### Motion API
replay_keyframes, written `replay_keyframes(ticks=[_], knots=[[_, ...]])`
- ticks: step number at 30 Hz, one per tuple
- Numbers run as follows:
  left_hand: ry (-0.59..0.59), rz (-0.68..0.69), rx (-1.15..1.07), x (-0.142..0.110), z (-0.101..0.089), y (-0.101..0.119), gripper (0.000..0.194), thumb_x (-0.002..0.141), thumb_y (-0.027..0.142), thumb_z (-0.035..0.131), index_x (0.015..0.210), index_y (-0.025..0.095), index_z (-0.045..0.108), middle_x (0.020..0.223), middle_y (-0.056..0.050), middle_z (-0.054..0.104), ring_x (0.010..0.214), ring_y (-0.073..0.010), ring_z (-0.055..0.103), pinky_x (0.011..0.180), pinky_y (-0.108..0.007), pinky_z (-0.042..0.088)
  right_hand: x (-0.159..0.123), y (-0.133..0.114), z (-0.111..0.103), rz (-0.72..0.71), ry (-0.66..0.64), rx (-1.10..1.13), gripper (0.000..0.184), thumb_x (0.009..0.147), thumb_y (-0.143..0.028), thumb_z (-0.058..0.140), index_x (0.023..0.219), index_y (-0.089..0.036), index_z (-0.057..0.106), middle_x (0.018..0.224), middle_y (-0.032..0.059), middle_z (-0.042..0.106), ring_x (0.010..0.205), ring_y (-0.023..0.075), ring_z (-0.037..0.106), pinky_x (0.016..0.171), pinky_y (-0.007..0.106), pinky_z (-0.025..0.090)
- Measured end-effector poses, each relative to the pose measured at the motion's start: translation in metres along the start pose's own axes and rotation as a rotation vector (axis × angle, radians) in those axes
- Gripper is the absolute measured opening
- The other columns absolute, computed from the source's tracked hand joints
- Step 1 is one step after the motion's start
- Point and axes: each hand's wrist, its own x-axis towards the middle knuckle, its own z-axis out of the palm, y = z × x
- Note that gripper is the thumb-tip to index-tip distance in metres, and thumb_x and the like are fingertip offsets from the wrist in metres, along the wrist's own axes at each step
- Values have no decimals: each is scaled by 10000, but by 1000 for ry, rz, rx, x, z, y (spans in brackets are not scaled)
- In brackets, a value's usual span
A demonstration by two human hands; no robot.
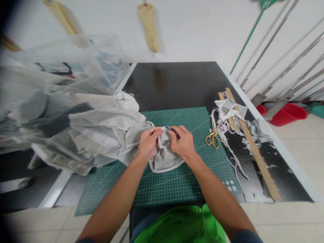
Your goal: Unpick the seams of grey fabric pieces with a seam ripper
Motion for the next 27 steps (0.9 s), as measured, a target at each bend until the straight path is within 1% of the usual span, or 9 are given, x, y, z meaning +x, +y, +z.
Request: replay_keyframes(ticks=[2,5,7,9,15,27], knots=[[-8,38,18,1,-1,-2,211,760,340,772,858,153,770,704,7,663,561,-81,502,487,-202,350,0,0,-1,2,-28,16,190,958,-257,571,1037,-195,732,948,80,756,839,214,700,785,345,570],[-48,126,98,1,-2,-3,182,804,332,744,882,171,780,815,-14,719,707,-117,590,638,-219,448,1,-2,-1,-12,-57,52,186,958,-239,567,1029,-191,732,947,82,757,842,211,703,795,343,570],[-77,175,150,1,-3,-4,177,829,328,732,912,182,788,863,-23,738,780,-136,619,721,-238,475,0,-4,-1,-21,-51,65,184,958,-235,572,1037,-186,731,947,84,754,844,211,703,804,345,571],[-102,193,172,0,-3,-4,182,833,334,739,927,186,790,878,-27,746,806,-147,631,757,-254,485,0,-5,0,-24,-39,73,185,959,-233,577,1050,-182,730,958,88,752,860,214,705,817,349,572],[-126,195,169,0,-4,-3,201,791,337,787,911,176,793,886,-38,759,800,-158,646,770,-276,501,-1,-5,2,-30,-38,103,192,962,-229,582,1085,-210,729,987,75,752,887,214,709,826,354,574],[-104,207,176,-2,-3,-2,163,810,320,760,893,183,787,885,-34,758,808,-159,658,784,-276,511,0,-8,3,22,-66,151,186,967,-249,589,1073,-226,739,999,70,758,898,221,713,823,366,575]])
